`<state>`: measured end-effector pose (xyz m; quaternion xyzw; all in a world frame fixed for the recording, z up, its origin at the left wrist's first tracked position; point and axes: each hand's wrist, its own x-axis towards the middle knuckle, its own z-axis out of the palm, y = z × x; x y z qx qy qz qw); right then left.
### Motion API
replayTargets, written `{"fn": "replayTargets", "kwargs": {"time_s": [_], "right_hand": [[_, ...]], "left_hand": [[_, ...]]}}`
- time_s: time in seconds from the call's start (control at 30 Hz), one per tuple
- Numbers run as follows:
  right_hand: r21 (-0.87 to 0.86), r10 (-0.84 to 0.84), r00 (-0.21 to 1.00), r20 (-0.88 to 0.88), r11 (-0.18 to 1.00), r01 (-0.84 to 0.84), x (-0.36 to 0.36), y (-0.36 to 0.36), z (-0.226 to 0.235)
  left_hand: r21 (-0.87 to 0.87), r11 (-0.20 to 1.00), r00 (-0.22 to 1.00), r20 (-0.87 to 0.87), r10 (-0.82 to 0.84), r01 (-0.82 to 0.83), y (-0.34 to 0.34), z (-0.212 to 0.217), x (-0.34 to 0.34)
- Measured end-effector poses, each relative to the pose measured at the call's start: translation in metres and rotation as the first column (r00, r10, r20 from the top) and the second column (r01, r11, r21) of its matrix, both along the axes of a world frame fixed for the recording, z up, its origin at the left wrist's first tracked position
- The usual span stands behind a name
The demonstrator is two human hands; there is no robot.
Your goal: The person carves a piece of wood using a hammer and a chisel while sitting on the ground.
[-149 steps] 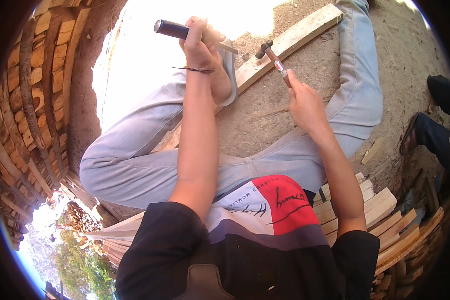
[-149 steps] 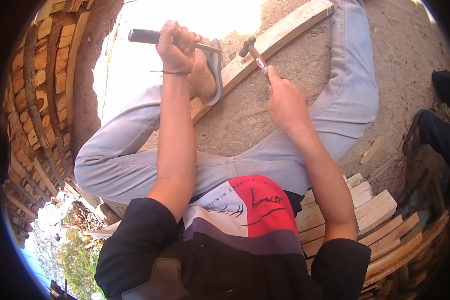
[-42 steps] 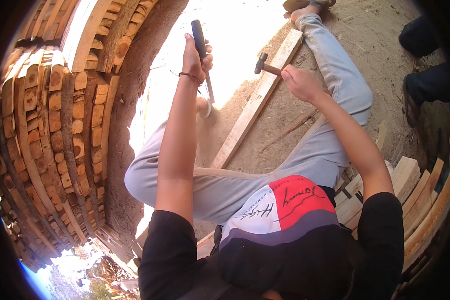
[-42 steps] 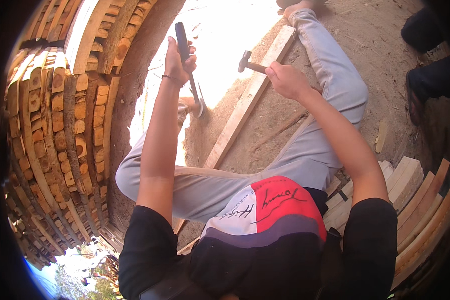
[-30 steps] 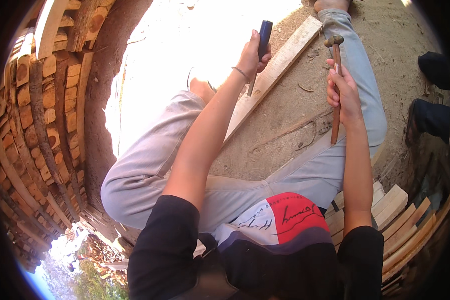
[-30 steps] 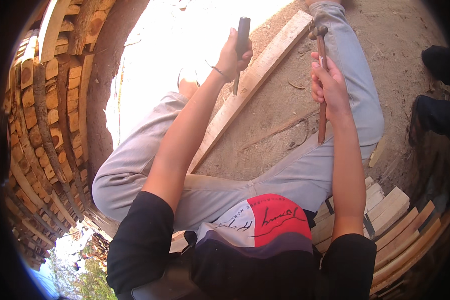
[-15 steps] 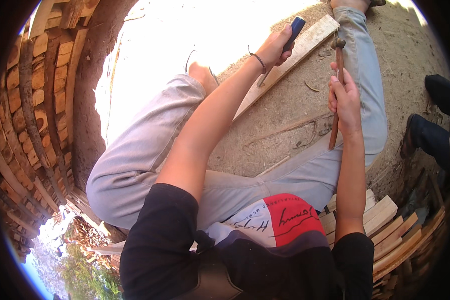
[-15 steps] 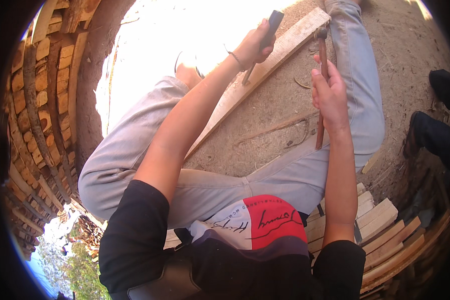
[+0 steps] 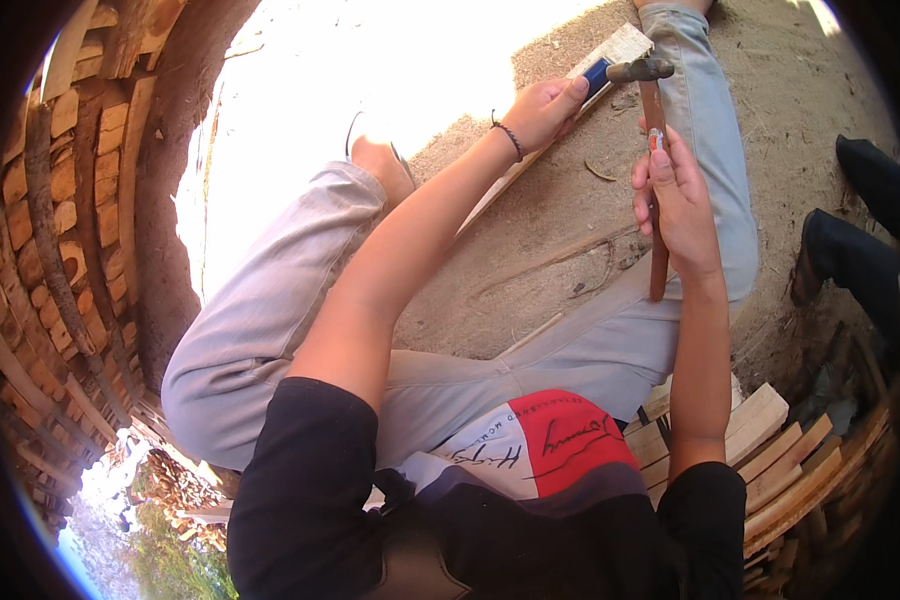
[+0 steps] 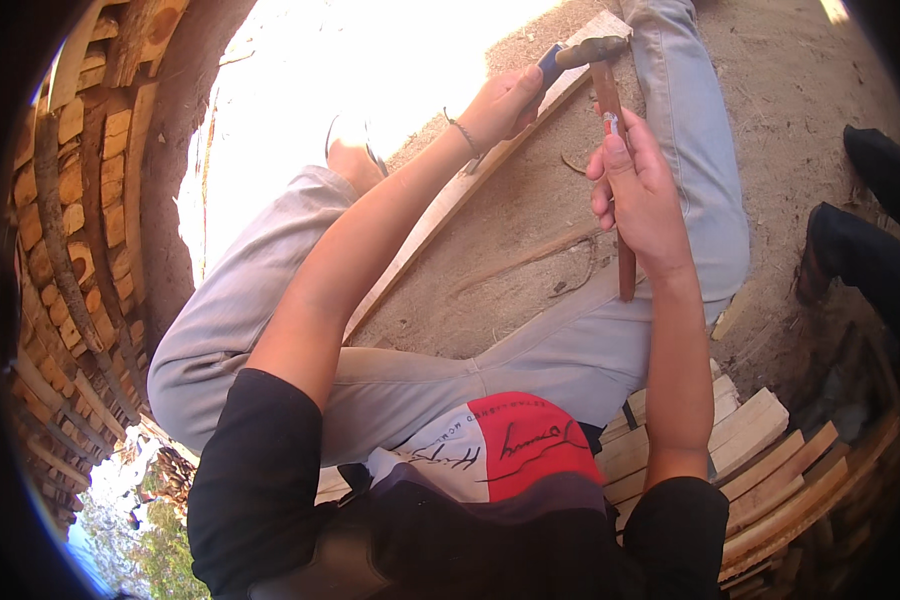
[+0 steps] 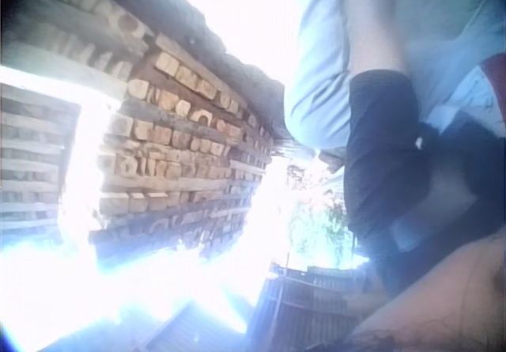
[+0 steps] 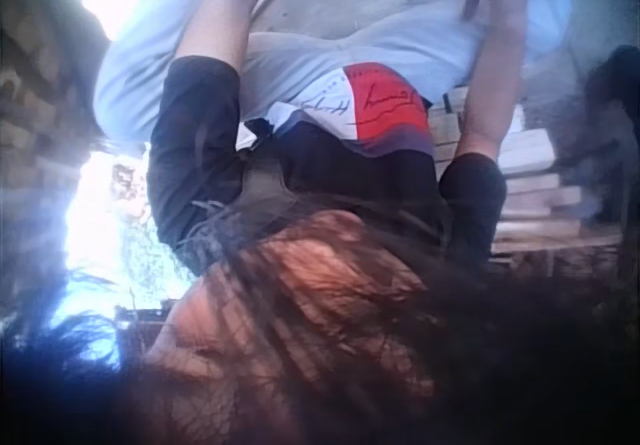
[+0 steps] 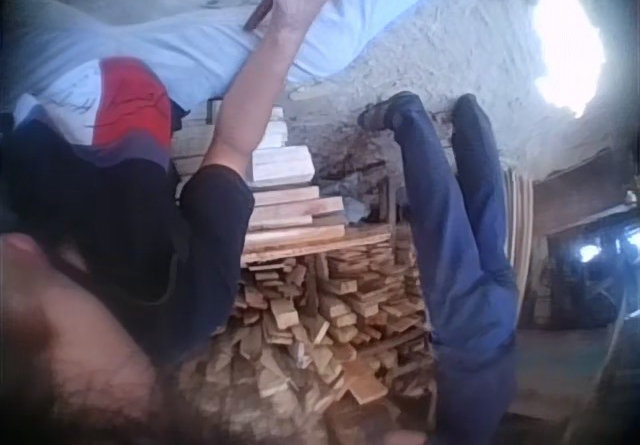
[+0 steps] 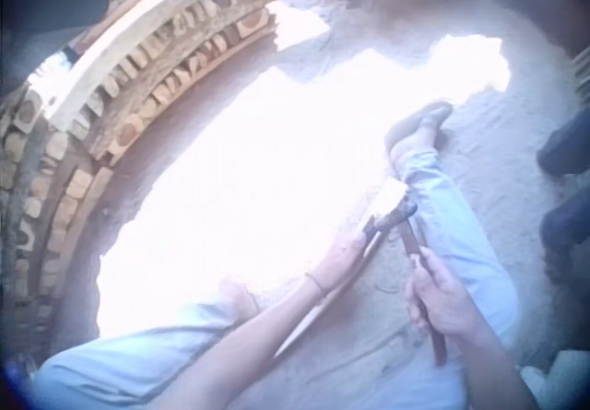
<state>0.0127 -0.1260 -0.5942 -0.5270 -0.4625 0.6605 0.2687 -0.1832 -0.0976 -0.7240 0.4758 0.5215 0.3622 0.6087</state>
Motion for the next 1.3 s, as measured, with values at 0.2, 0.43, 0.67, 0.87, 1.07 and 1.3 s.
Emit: {"fn": "replayTargets", "kwargs": {"time_s": [0.2, 0.43, 0.67, 0.87, 1.07, 1.3], "right_hand": [[0.048, 0.004, 0.977, 0.213, 0.999, -0.014, 0.021, 0.032, 0.023], [-0.071, 0.092, 0.951, 0.295, 0.995, -0.075, 0.034, 0.075, 0.025], [0.071, 0.074, 0.906, 0.416, 0.991, -0.113, 0.032, 0.089, 0.007], [0.029, 0.154, 0.887, 0.435, 0.982, -0.185, 0.036, 0.092, -0.002], [0.110, 0.142, 0.836, 0.531, 0.966, -0.234, 0.037, 0.090, -0.008], [0.009, 0.228, 0.806, 0.546, 0.960, -0.279, 0.030, 0.090, -0.004]], "left_hand": [[-0.056, 0.991, 0.992, -0.004, -0.122, 0.122, 0.003, -0.001, 0.010], [-0.192, 0.964, 0.983, 0.039, -0.179, 0.184, 0.009, 0.008, 0.001], [-0.176, 0.960, 0.974, -0.031, -0.224, 0.215, 0.014, 0.003, 0.000], [-0.222, 0.960, 0.986, 0.027, -0.166, 0.168, 0.015, -0.007, 0.002], [-0.272, 0.939, 0.978, 0.057, -0.202, 0.209, 0.018, -0.012, 0.003], [-0.304, 0.920, 0.967, 0.137, -0.215, 0.248, 0.024, -0.012, 0.001]]}}
